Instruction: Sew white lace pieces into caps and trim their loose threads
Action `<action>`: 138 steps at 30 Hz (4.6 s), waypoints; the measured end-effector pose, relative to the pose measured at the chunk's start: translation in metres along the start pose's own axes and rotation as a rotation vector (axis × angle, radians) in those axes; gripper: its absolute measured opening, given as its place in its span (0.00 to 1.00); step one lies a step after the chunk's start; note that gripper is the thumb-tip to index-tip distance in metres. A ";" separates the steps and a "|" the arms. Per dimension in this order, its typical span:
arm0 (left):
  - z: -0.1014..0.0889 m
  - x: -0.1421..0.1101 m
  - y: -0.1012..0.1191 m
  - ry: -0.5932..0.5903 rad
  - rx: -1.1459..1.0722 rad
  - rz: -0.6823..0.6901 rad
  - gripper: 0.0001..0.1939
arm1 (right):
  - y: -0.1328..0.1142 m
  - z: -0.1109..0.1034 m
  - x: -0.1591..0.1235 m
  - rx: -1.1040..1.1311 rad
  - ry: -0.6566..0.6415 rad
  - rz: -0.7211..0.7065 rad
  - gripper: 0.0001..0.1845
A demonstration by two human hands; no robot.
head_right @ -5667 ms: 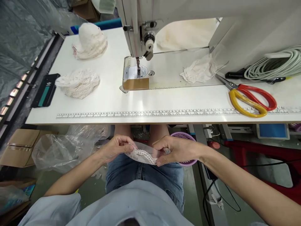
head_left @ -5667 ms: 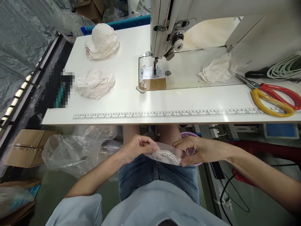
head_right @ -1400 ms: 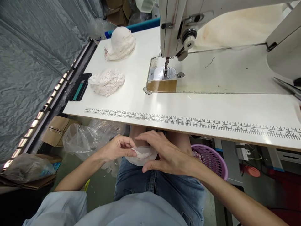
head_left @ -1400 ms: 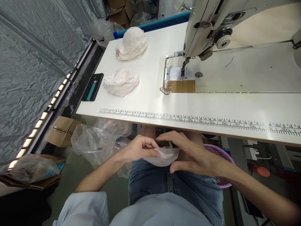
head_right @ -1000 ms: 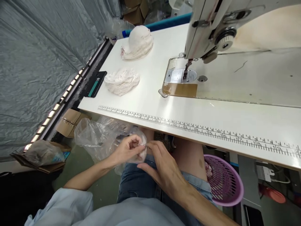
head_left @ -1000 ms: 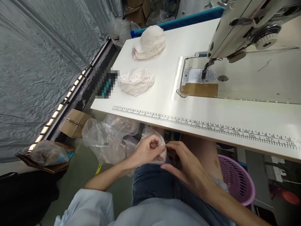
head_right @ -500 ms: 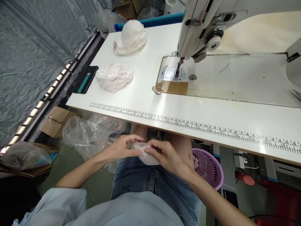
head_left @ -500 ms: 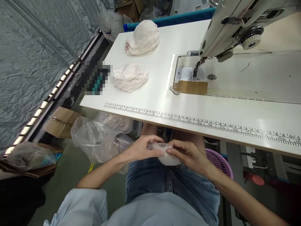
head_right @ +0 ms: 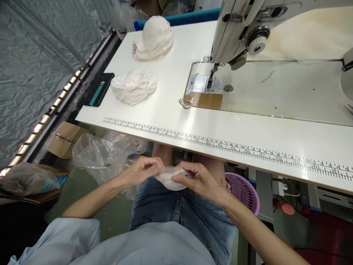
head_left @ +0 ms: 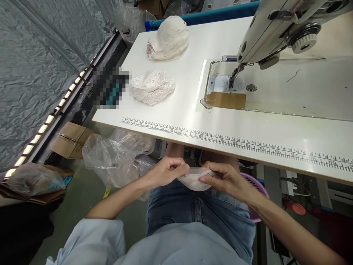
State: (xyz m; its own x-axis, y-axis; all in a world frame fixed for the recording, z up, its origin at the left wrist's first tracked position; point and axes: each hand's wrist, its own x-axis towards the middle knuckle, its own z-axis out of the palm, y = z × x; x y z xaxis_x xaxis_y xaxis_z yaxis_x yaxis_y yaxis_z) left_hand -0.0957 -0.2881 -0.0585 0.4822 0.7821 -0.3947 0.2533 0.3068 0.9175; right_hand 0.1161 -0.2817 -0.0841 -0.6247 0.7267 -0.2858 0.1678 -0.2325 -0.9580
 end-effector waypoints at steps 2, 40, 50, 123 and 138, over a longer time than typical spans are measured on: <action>-0.002 0.000 -0.002 -0.036 0.042 -0.004 0.16 | -0.002 -0.003 -0.002 0.029 0.000 0.022 0.17; -0.012 -0.004 -0.016 -0.215 0.116 -0.117 0.16 | 0.025 -0.020 -0.007 0.140 0.021 0.299 0.18; -0.012 -0.002 -0.021 -0.226 0.094 -0.068 0.11 | 0.021 -0.017 -0.007 0.192 0.037 0.334 0.16; 0.009 0.002 -0.019 -0.136 0.188 -0.183 0.14 | 0.015 0.004 -0.012 -0.066 -0.091 0.096 0.15; 0.010 -0.001 -0.020 -0.128 0.198 -0.172 0.12 | 0.021 0.009 -0.016 -0.097 -0.041 0.111 0.17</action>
State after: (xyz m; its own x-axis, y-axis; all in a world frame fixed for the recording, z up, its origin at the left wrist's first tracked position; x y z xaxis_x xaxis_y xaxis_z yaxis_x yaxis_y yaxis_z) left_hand -0.0923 -0.3003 -0.0766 0.5167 0.6488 -0.5586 0.4935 0.3074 0.8136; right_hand 0.1229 -0.3037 -0.0998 -0.6284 0.6726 -0.3909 0.3096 -0.2448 -0.9188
